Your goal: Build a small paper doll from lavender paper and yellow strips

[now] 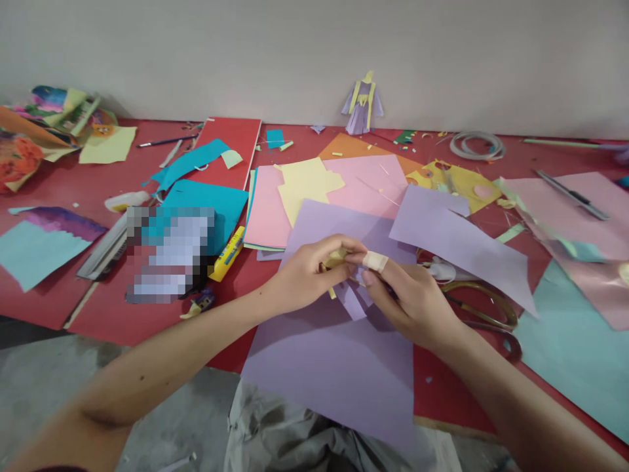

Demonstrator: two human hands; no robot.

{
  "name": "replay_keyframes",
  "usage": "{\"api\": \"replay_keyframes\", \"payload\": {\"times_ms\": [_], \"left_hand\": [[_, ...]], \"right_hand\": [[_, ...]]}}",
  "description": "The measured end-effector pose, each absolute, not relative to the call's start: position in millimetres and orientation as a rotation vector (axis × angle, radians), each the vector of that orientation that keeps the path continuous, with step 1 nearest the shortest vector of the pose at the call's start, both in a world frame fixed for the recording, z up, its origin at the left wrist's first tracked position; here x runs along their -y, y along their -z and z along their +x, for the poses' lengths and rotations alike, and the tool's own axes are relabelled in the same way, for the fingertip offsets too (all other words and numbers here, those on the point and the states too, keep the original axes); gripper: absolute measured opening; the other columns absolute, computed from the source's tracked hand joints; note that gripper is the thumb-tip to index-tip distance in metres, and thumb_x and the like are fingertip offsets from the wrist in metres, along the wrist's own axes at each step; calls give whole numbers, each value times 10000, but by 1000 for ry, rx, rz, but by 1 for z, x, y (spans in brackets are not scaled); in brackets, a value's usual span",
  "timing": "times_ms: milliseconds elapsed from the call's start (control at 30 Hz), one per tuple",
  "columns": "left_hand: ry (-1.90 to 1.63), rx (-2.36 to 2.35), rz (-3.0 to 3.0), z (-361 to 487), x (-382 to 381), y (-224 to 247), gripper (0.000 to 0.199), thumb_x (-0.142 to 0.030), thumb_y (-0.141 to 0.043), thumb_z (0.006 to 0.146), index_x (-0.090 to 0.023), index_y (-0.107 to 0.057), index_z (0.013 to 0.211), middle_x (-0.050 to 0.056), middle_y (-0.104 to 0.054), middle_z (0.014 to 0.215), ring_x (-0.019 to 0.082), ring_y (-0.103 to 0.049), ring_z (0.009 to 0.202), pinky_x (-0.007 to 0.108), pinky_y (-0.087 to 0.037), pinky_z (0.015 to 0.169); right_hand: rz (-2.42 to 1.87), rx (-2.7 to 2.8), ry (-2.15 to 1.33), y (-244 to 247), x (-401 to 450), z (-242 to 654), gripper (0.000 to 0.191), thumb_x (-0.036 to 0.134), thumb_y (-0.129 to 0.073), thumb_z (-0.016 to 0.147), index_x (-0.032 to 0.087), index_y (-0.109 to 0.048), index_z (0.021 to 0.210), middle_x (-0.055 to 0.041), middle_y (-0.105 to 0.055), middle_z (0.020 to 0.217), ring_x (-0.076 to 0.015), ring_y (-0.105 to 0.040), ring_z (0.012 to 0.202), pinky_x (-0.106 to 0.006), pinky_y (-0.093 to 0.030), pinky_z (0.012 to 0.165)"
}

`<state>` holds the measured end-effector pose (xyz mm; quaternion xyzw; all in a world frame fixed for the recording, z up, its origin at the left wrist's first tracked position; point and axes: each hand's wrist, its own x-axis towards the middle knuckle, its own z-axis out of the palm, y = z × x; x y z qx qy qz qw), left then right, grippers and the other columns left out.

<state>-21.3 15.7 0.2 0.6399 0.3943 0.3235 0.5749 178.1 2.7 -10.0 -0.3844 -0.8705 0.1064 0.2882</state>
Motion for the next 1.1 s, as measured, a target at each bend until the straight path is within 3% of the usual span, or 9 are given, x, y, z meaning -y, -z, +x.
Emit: {"api": "replay_keyframes", "payload": {"times_ms": [267, 400, 567, 900, 1100], "left_hand": [[-750, -915, 1504, -22, -17, 1, 193, -204, -570, 913, -204, -602, 1104, -2, -665, 974, 116, -625, 840, 214, -485, 726], [-730, -914, 1520, -22, -17, 2, 201, -186, -572, 900, -199, -605, 1097, 3, -673, 991, 119, -634, 847, 217, -488, 733], [-698, -908, 1481, -21, -17, 1, 195, -167, -549, 896, -193, -597, 1084, 7, -658, 945, 125, -632, 829, 207, -490, 658], [-678, -846, 1473, -21, -17, 2, 169, -177, -532, 915, -187, -576, 1078, -15, -629, 841, 104, -617, 728, 187, -486, 584], [-605, -823, 1572, -22, -16, 3, 221, -103, -470, 919, -194, -557, 1101, -41, -625, 848, 59, -634, 638, 175, -515, 619]], "right_hand": [[-1034, 2324, -303, 10, -3, 176, 236, 182, -446, 980, 139, -624, 1129, 44, -574, 561, -89, -418, 408, -235, -346, 470], [-1019, 2332, -275, 12, -3, 176, 227, 175, -448, 980, 123, -632, 1102, 48, -544, 547, -91, -423, 411, -240, -346, 472], [-997, 2356, -257, 14, -3, 177, 209, 185, -451, 986, 130, -642, 1049, 45, -525, 556, -95, -458, 448, -238, -342, 484], [-953, 2387, -197, 17, -4, 180, 250, 195, -478, 983, 126, -625, 1172, 35, -582, 595, -100, -440, 456, -249, -325, 498], [-924, 2423, -118, 17, -5, 179, 173, 172, -487, 969, 110, -649, 968, 47, -476, 535, -112, -386, 451, -275, -286, 482]]}}
